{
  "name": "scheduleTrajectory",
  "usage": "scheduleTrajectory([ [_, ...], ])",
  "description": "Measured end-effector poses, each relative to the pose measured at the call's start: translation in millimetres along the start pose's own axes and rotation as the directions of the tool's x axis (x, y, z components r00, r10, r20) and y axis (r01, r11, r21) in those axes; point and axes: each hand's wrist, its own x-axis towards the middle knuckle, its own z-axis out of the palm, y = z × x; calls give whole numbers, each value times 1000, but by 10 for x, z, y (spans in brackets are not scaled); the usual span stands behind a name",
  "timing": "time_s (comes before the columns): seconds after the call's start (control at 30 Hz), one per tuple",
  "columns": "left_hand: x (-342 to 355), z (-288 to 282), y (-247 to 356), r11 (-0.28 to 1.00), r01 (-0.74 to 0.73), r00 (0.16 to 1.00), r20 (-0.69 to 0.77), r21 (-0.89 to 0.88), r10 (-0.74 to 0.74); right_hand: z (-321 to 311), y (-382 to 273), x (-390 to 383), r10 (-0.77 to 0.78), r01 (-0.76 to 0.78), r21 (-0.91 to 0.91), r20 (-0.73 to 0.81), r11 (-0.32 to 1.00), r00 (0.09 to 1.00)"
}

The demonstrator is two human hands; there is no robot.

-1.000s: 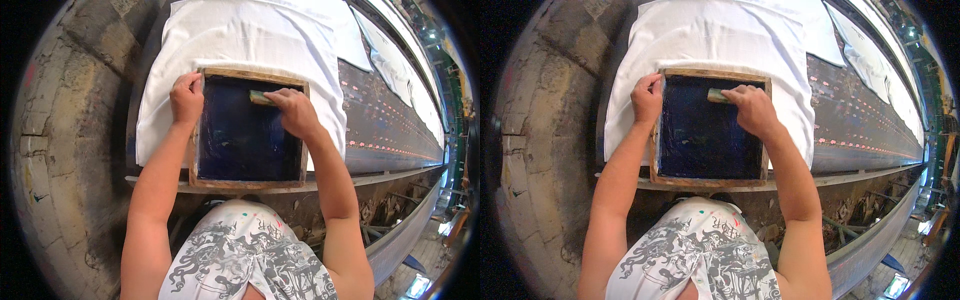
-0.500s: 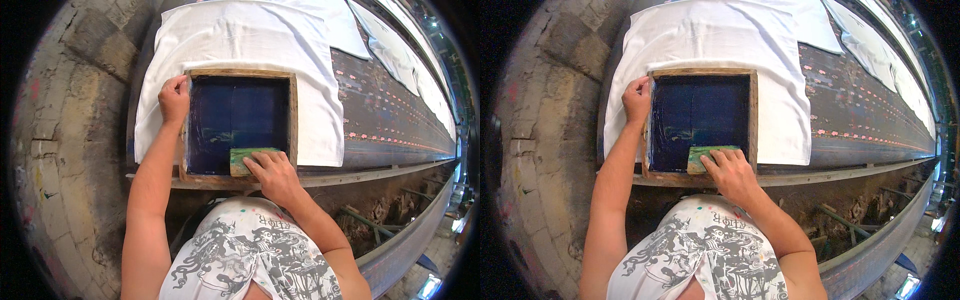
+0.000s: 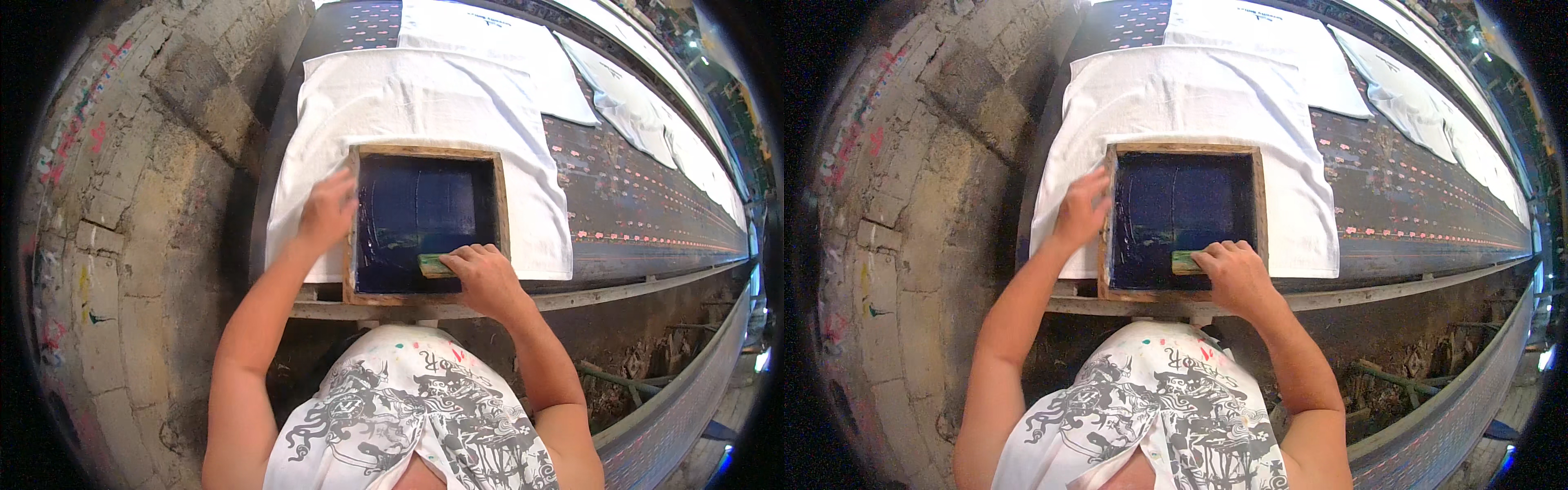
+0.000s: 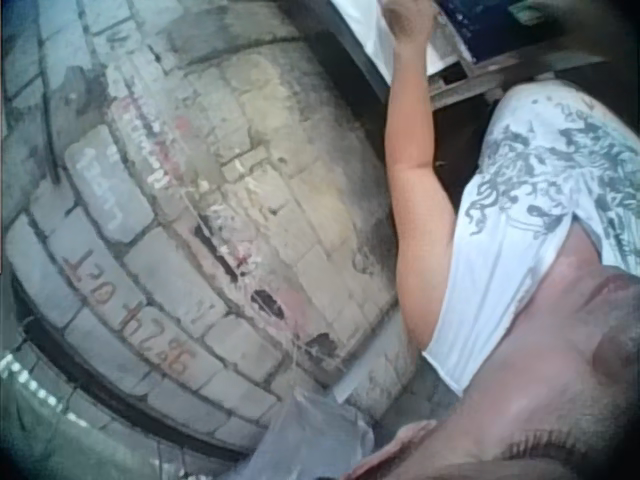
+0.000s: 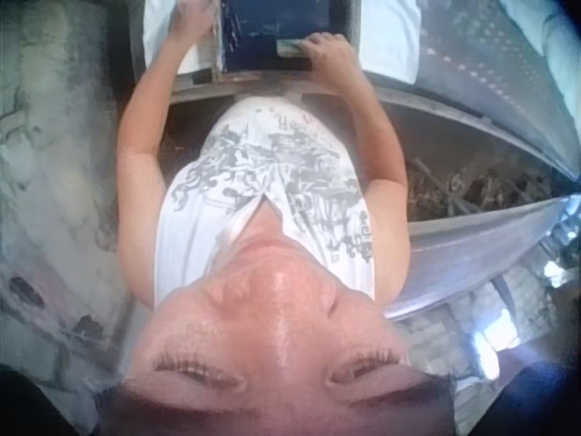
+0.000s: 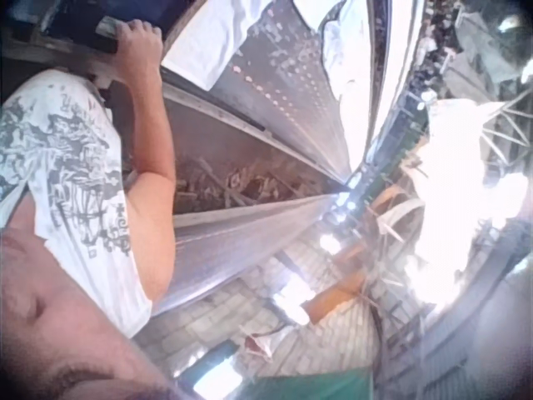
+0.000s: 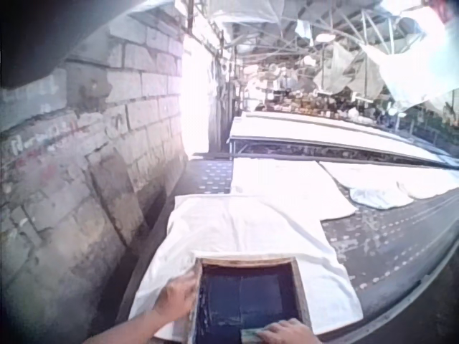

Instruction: The person aligns a white t-shirt on a long workbench, places a screen-printing frame over it, and uses a squeegee to pull dark ink across the screen to print a logo. The person repeats this process on multiple t-shirts laid out in a row.

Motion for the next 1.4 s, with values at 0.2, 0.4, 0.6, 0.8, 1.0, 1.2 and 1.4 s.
scheduleTrajectory([
  [0.2, -751, -616, 416, 965, -258, 939, 251, 56, 236, -145, -26, 192, 90, -92, 39, 55, 995, 994],
  [0.4, -974, -683, 490, 945, -304, 916, 309, 119, 256, -188, -284, 798, 74, -73, 14, -69, 997, 995],
  [0.6, -1061, -777, 637, 958, -254, 889, 423, 133, 177, 30, 5, 1472, 67, -74, -58, -118, 996, 991],
  [0.8, -1080, -716, 668, 930, -279, 875, 463, 240, 143, 134, 266, 1956, 114, -113, 11, -48, 994, 992],
  [1.0, -1116, -713, 716, 961, -207, 875, 474, 185, 98, 327, 12, 1439, -4, 3, -29, -45, 1000, 999],
  [1.2, -1051, -731, 785, 990, -81, 880, 474, 112, 19, 350, -425, 680, -60, 60, -16, -21, 998, 998],
  [1.4, -964, -809, 779, 998, -30, 856, 518, 49, 0, -103, 65, 806, -48, 40, 96, 87, 995, 995],
])
